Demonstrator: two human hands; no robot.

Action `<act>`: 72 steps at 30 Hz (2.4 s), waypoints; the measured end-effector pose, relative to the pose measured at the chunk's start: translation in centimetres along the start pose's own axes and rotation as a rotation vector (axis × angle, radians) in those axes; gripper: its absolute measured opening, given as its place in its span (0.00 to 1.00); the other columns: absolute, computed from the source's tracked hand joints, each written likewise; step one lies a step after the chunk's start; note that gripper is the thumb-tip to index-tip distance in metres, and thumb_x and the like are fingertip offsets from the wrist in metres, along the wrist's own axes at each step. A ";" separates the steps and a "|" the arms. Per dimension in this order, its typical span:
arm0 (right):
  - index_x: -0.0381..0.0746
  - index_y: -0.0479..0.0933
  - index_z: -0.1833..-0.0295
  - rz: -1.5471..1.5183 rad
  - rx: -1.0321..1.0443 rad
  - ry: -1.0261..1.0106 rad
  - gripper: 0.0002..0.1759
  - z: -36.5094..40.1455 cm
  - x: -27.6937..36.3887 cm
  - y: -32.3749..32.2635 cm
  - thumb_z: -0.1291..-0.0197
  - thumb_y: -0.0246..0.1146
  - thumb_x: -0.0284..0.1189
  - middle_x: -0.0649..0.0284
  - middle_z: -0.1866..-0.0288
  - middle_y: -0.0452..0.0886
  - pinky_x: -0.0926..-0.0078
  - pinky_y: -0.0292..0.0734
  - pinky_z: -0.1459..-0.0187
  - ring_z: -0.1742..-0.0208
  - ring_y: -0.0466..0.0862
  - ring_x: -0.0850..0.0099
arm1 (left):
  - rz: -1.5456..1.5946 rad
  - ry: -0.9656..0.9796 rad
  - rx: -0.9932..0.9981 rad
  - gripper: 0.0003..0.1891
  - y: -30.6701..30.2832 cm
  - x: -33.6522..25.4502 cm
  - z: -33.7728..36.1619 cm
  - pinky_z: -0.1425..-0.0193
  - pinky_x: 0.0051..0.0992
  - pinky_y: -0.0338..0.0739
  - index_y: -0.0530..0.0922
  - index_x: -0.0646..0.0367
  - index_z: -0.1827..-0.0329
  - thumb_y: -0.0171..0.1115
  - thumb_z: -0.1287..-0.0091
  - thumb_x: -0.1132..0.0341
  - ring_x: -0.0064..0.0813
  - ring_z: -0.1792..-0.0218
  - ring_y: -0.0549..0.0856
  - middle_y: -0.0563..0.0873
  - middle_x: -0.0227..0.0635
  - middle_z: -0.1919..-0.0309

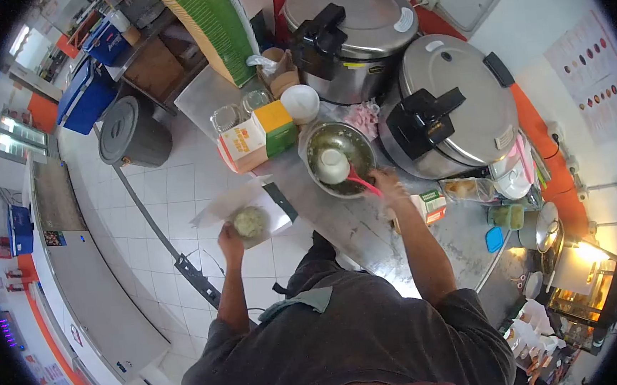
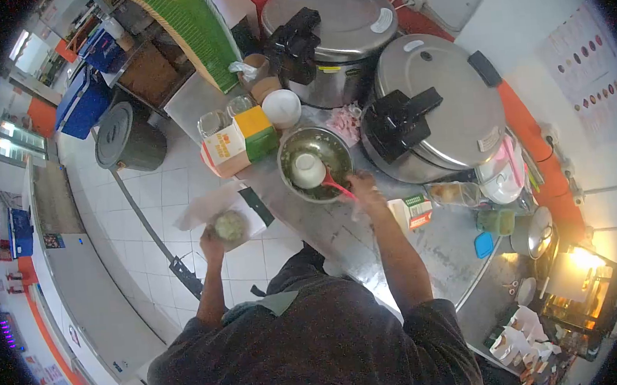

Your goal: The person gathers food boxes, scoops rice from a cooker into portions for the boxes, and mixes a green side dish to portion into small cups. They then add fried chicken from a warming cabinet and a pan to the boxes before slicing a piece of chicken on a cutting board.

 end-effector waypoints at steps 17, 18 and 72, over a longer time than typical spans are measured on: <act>0.35 0.68 0.39 -0.962 -0.496 -0.187 0.24 22.2 -6.7 1.9 0.30 0.52 0.41 0.60 0.57 0.79 0.72 0.79 0.62 0.62 0.82 0.70 | 0.090 0.432 0.516 0.19 5.6 -21.8 9.1 0.61 0.33 0.72 0.78 0.70 0.60 0.49 0.28 0.59 0.33 0.72 0.77 0.81 0.50 0.74; 0.35 0.70 0.41 -0.864 -0.503 -0.065 0.26 26.7 -9.5 2.0 0.32 0.54 0.45 0.59 0.57 0.79 0.70 0.79 0.61 0.61 0.82 0.68 | 0.077 0.432 0.653 0.19 7.5 -22.3 11.2 0.61 0.33 0.72 0.78 0.69 0.60 0.49 0.28 0.58 0.32 0.72 0.78 0.81 0.49 0.74; 0.35 0.78 0.51 0.372 -1.134 -0.019 0.20 115.4 -56.9 -56.3 0.37 0.56 0.41 0.49 0.58 0.82 0.63 0.74 0.52 0.55 0.82 0.60 | 0.593 0.822 1.288 0.23 49.8 -54.0 130.1 0.39 0.36 0.70 0.73 0.58 0.39 0.64 0.38 0.63 0.38 0.42 0.76 0.79 0.40 0.45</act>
Point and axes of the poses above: each hand's wrist, its own z-axis away from the middle knuckle, its own y-axis out of the palm, x = y × z, the point moved 3 cm from there along -z, towards the middle knuckle
